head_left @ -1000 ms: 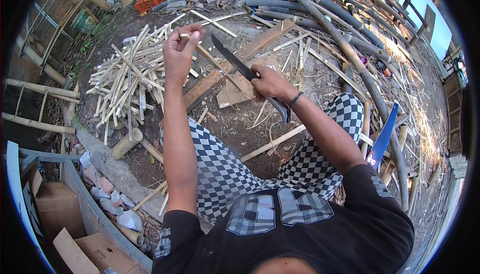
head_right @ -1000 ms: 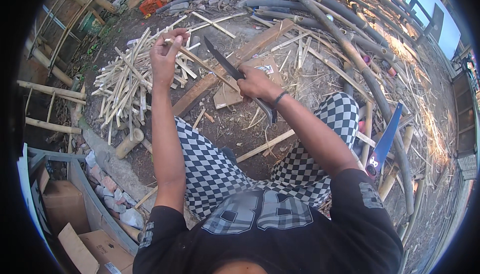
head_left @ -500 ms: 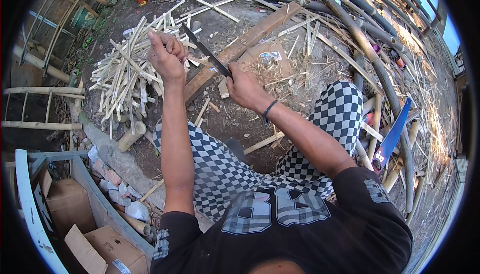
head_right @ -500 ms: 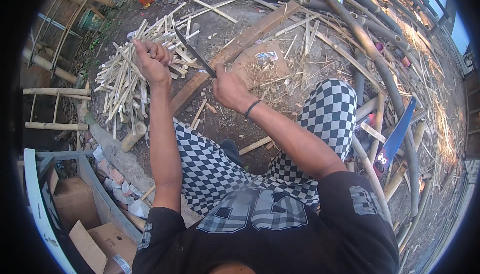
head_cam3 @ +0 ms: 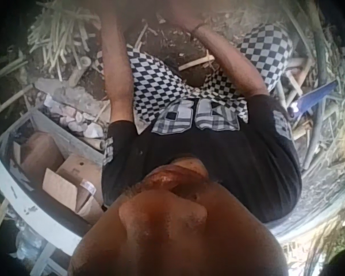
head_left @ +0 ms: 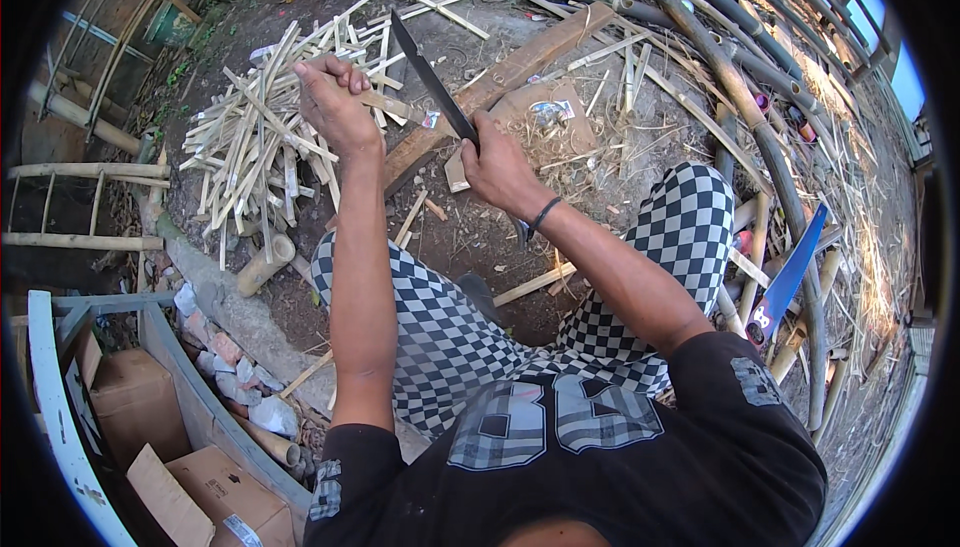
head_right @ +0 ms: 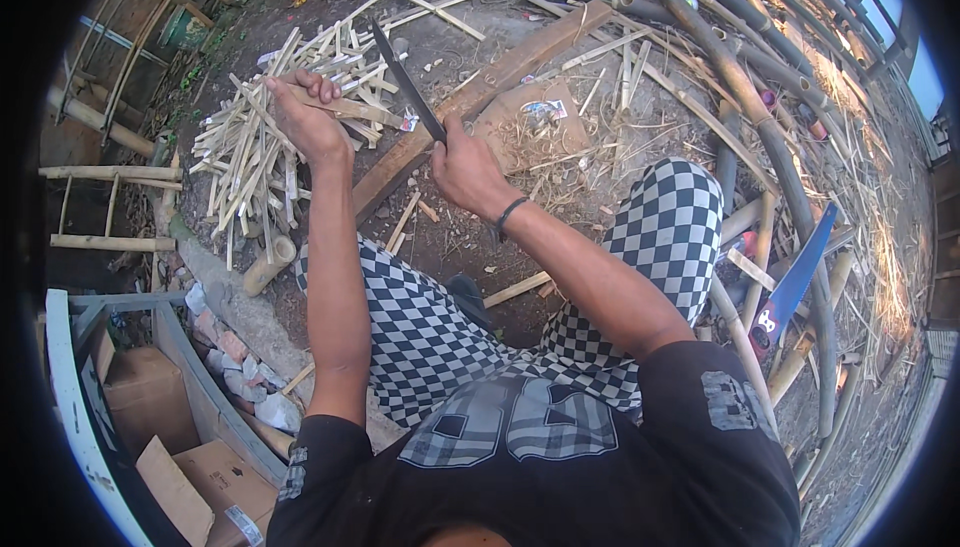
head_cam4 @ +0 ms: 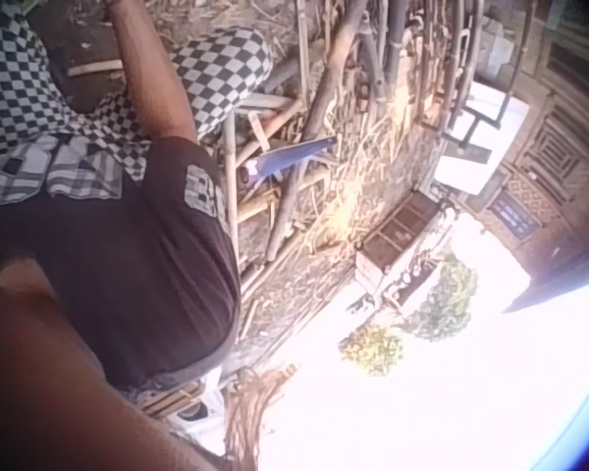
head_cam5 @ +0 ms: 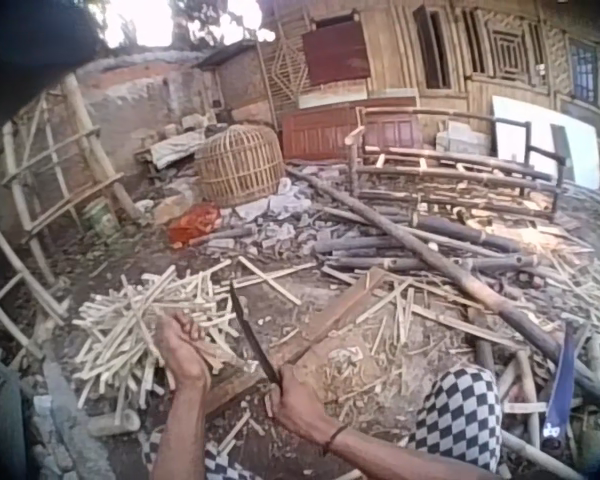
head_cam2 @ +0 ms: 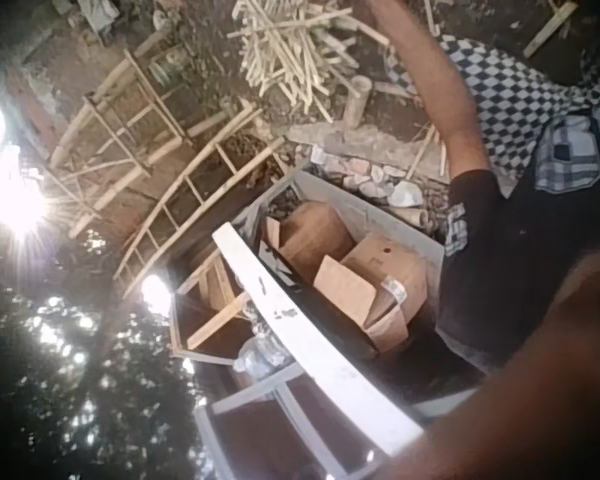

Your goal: The person shaves a thin strip of bamboo using a knife while holding it by hand.

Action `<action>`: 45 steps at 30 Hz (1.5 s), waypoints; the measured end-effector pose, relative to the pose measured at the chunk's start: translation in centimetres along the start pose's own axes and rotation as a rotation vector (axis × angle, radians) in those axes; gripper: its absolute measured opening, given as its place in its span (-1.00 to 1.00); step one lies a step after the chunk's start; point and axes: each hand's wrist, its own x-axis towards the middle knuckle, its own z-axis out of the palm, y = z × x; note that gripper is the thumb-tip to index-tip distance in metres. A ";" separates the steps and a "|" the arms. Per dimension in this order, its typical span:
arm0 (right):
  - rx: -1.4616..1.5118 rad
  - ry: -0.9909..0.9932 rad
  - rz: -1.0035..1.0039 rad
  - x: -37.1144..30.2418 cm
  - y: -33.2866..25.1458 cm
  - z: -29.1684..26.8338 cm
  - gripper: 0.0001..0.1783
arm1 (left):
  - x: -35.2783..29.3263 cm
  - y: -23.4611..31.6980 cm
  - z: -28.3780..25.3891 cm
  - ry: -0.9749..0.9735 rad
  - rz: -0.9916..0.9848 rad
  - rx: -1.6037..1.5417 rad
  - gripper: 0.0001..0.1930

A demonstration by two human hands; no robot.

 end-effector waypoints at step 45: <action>1.042 -0.225 0.661 4.3 3.7 1.0 -0.87 | -2.3 0.2 1.1 -0.582 -0.160 -0.127 -0.62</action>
